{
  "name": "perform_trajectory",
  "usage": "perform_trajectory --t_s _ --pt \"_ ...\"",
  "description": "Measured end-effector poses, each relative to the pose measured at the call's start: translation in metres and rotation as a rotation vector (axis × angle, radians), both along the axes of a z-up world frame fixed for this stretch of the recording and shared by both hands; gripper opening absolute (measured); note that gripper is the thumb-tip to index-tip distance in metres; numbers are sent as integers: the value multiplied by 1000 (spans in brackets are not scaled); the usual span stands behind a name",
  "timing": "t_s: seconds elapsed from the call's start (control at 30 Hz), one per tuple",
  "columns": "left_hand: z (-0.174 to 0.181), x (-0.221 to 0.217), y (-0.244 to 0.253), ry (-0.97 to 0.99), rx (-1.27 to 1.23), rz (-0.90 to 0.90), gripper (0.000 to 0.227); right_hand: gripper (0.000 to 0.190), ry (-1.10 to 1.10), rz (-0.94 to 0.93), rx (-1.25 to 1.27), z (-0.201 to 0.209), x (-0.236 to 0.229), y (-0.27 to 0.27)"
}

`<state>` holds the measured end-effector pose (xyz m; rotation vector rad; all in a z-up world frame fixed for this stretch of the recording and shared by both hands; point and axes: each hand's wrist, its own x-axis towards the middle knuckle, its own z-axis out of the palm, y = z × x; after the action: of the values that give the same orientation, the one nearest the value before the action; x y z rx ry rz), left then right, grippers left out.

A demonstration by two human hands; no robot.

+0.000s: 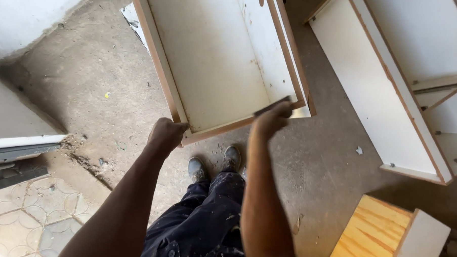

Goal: Sanding the edges of a wooden drawer to smooth them out using a sanding block.

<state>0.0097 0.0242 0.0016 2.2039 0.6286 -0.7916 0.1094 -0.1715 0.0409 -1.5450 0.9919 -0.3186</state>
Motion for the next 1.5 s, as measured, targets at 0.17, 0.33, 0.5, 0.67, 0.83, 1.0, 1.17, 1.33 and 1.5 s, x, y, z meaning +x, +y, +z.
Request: perform_trajectory --t_s 0.17,0.33,0.5,0.67,0.83,1.0,1.17,1.33,1.5 --pt "39 -3 1 38 -97 177 31 76 129 307 126 23 -96 77" --pt "46 7 -1 69 -161 353 29 77 -120 154 131 -43 -7 -16" --pt "56 5 -1 70 -168 288 33 71 74 364 25 -4 -88 61" --pt "70 8 1 81 -213 356 31 66 207 501 142 46 -104 56" --pt "68 -4 4 12 -231 280 36 69 118 401 -451 -48 -7 -98" --pt "-4 -34 15 26 -613 681 71 68 204 659 -379 -5 -85 4" --pt "20 -37 8 16 -651 693 63 59 308 812 -232 45 -96 23" --pt "-24 -48 -24 -29 -735 785 74 55 109 623 -836 -2 -9 -121" --pt "52 -32 -72 -70 -933 1269 81 14 -367 1055 -1261 22 -1 -120"
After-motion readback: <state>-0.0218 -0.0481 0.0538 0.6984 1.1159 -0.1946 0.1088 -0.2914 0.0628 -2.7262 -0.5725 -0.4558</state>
